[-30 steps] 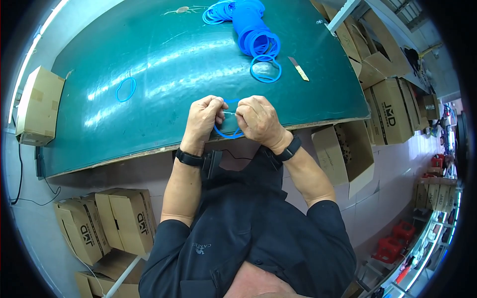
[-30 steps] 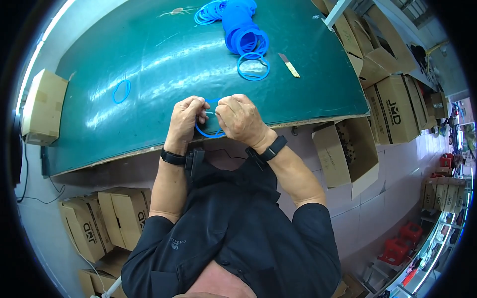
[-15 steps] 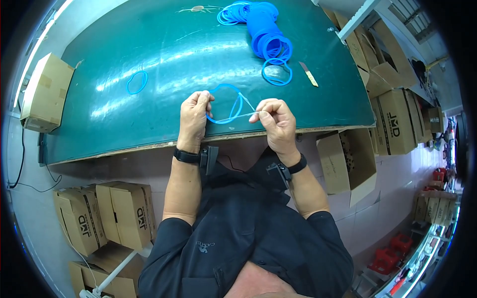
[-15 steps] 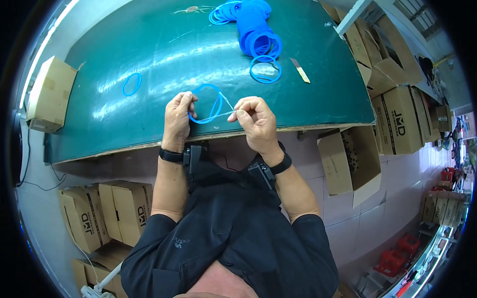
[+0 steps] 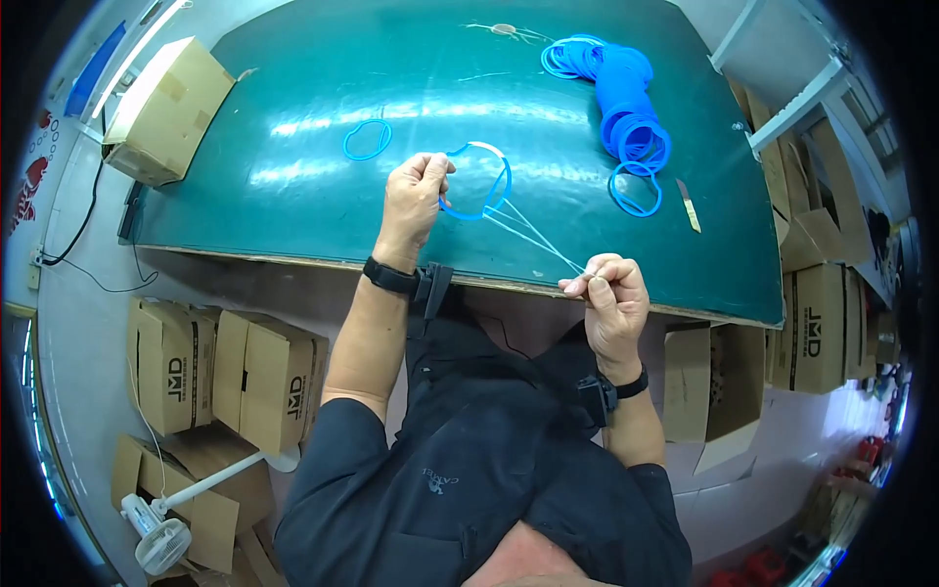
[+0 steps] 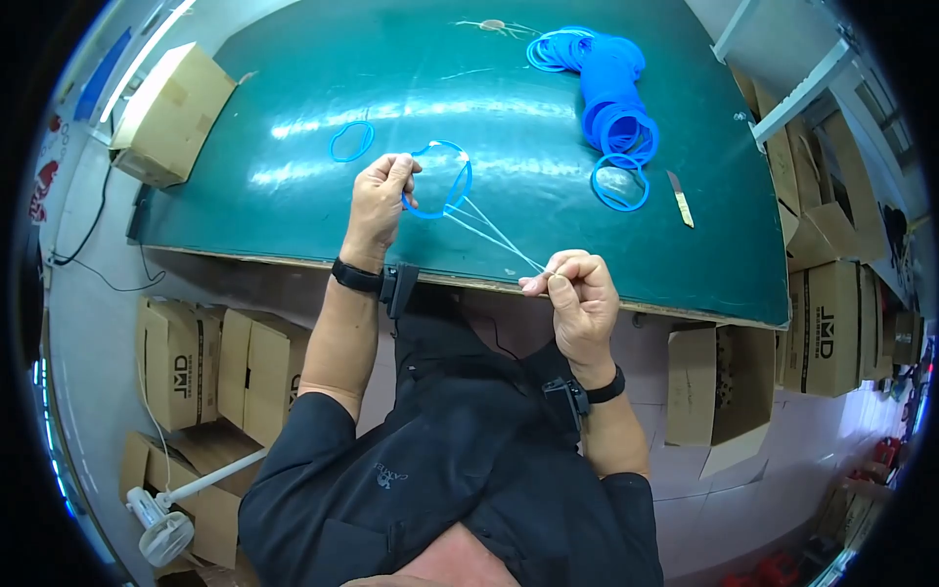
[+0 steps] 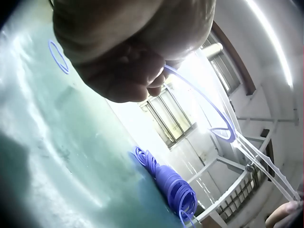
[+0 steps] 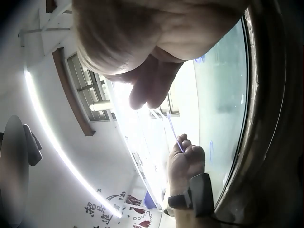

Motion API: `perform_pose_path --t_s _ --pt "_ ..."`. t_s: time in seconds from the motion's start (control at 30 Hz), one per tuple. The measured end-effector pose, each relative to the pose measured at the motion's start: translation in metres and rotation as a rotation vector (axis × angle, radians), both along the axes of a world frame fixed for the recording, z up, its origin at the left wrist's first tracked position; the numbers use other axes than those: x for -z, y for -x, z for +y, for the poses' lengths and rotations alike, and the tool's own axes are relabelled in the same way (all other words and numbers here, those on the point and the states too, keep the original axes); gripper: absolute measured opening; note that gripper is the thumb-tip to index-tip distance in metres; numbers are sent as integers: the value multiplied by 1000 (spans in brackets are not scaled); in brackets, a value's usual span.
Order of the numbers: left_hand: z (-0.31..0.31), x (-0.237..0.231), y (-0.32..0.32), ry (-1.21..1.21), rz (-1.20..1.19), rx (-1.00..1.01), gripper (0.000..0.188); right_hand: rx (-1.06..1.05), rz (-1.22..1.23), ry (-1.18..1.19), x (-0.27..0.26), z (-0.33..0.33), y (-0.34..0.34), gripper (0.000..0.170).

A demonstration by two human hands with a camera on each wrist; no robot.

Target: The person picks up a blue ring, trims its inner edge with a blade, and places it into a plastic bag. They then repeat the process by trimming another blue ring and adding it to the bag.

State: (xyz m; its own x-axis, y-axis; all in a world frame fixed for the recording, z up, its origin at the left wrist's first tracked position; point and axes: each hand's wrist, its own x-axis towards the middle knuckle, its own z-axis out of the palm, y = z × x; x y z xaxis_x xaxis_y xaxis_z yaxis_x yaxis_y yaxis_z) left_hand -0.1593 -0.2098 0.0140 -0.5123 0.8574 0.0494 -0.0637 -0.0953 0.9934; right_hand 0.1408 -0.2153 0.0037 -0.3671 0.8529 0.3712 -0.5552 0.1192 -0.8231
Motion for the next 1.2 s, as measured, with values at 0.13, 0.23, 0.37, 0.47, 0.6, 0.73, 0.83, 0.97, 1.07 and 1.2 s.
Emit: perform_pose_path --t_s 0.13,0.23,0.37,0.47,0.6,0.73,0.83,0.97,1.07,1.2 --pt "0 -3 6 18 56 34 25 0 72 38 -8 2 7 6" --pt "-2 -2 16 19 35 45 26 18 117 100 -13 2 11 4" --pt "2 4 49 18 -42 -44 26 65 131 85 -16 9 0 3" --pt "12 -2 89 84 297 -145 27 103 104 83 -11 14 -7 3" --pt "30 6 161 201 393 -228 28 135 15 102 0 28 -17 3" --pt "47 28 221 459 561 -336 33 162 -49 121 8 33 -22 4" --pt "54 47 250 648 798 -365 38 178 -96 130 9 38 -26 5" --pt "51 50 248 631 905 -407 38 200 -140 97 8 49 -33 5" --pt "46 49 248 592 990 -341 39 231 -191 62 1 61 -44 6" --pt "38 50 252 495 1016 -221 49 334 -299 -2 -18 82 -64 7"
